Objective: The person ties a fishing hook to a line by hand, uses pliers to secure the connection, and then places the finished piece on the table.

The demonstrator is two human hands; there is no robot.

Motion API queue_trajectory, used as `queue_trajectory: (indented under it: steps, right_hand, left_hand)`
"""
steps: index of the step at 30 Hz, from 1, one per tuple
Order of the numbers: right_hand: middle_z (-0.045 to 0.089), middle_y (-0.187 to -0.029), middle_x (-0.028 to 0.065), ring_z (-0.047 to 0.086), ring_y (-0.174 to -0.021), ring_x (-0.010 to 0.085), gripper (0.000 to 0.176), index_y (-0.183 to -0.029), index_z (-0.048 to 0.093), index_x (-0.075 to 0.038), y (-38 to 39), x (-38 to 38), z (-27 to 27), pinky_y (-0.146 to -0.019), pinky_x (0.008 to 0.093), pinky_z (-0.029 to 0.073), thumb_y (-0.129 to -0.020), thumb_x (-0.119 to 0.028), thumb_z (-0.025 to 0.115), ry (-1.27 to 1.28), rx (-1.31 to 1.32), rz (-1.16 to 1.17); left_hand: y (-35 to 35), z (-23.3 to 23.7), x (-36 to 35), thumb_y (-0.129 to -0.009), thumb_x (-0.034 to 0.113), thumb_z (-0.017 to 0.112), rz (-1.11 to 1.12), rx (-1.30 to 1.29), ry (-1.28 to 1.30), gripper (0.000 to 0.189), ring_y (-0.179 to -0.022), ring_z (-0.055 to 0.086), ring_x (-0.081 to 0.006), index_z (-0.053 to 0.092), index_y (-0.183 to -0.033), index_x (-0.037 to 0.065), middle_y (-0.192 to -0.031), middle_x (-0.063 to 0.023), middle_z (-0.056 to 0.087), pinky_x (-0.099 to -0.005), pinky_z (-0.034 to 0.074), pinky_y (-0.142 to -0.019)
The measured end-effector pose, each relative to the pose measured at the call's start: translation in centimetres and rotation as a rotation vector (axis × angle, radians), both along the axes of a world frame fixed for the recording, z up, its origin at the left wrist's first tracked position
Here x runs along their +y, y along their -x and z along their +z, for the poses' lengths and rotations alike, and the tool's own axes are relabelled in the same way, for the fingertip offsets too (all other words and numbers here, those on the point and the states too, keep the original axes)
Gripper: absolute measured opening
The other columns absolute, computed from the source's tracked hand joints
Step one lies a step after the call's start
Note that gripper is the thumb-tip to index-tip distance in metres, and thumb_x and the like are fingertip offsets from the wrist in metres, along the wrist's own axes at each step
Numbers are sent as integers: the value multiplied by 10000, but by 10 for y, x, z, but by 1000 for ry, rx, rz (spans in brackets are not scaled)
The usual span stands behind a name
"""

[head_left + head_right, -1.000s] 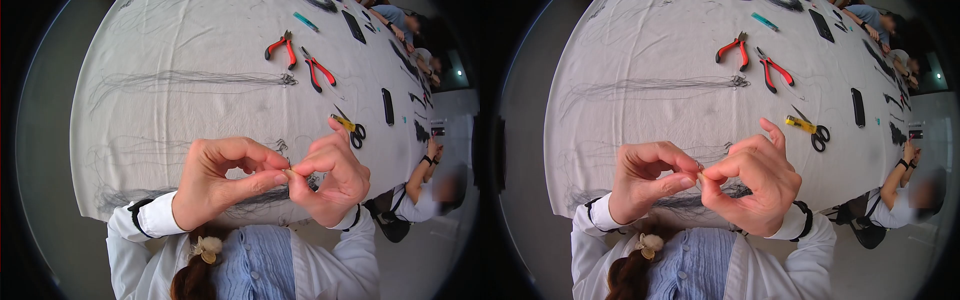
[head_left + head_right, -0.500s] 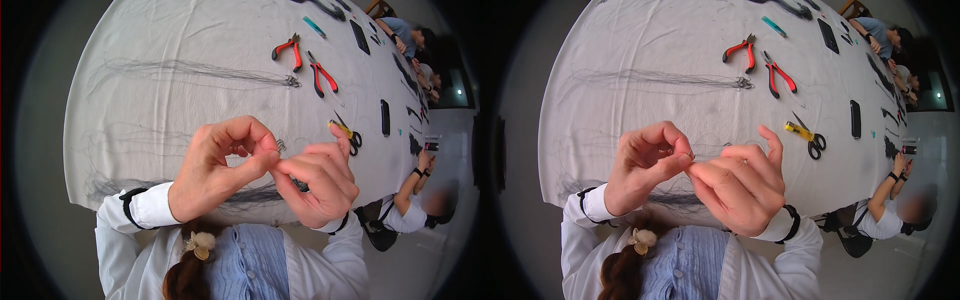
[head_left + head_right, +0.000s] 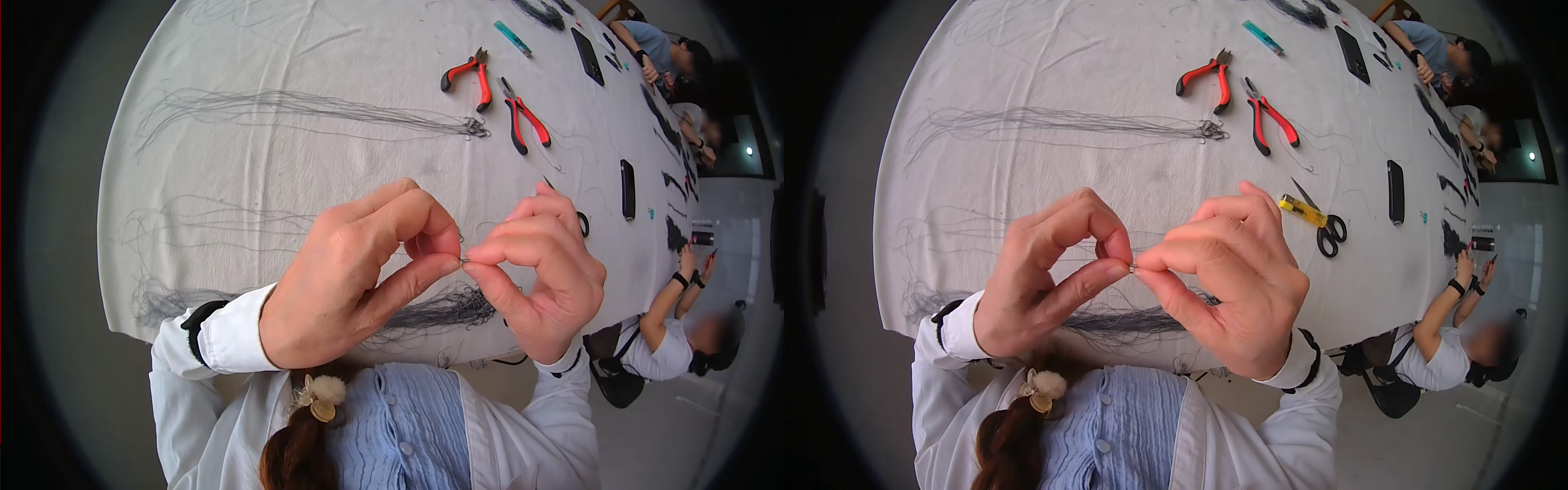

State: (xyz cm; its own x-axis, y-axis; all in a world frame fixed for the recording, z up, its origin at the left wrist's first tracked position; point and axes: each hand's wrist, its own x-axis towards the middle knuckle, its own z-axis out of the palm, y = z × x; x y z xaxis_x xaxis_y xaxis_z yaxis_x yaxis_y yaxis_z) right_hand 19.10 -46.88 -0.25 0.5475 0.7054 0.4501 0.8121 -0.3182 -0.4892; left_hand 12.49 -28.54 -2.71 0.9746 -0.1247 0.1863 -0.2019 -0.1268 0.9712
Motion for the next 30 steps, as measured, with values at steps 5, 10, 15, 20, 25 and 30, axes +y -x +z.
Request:
queue_trajectory:
  steps: [5,10,15,20,25,30]
  right_hand:
    - [610,-714,5,530,-701,196,172,-717,631,-70,1,1,-6,-709,347,420,-598,-4,737,-116,161,-40]
    - [630,-725,21,528,-704,167,146,-731,626,-47,0,4,-7,-687,303,422,-615,-10,708,-216,455,-5]
    - [633,-718,23,533,-712,151,114,-733,621,-44,-3,2,-8,-669,274,420,-641,-11,678,-213,602,34]
    - [629,-706,19,534,-712,147,103,-723,620,-51,-2,2,-7,-663,267,418,-644,-2,664,-183,549,27]
    - [606,-667,5,532,-701,150,111,-698,601,-50,1,3,-7,-675,272,426,-625,17,650,-173,529,7]
    - [598,-652,2,531,-699,154,121,-693,598,-49,2,3,-7,-673,279,433,-609,22,649,-199,558,-24]
  left_hand:
    - [-1,1,1,-791,42,617,-15,14,64,81,-727,526,-155,552,-813,-2,-774,-63,542,-272,417,-687]
    - [1,-1,1,-694,-9,671,148,-166,-116,117,-700,548,-166,580,-764,15,-755,-64,561,-283,419,-706]
    - [1,3,0,-632,-16,713,210,-363,-389,176,-701,564,-161,605,-757,45,-741,-42,558,-341,419,-741]
    - [4,4,-2,-618,1,739,249,-453,-582,206,-719,572,-147,621,-765,83,-740,-16,559,-397,395,-818]
    - [5,6,-2,-623,8,736,228,-418,-558,208,-724,572,-151,622,-778,88,-745,-16,567,-405,385,-847]
    - [1,4,3,-645,4,711,180,-350,-414,174,-721,570,-167,612,-774,66,-748,-28,573,-417,393,-835]
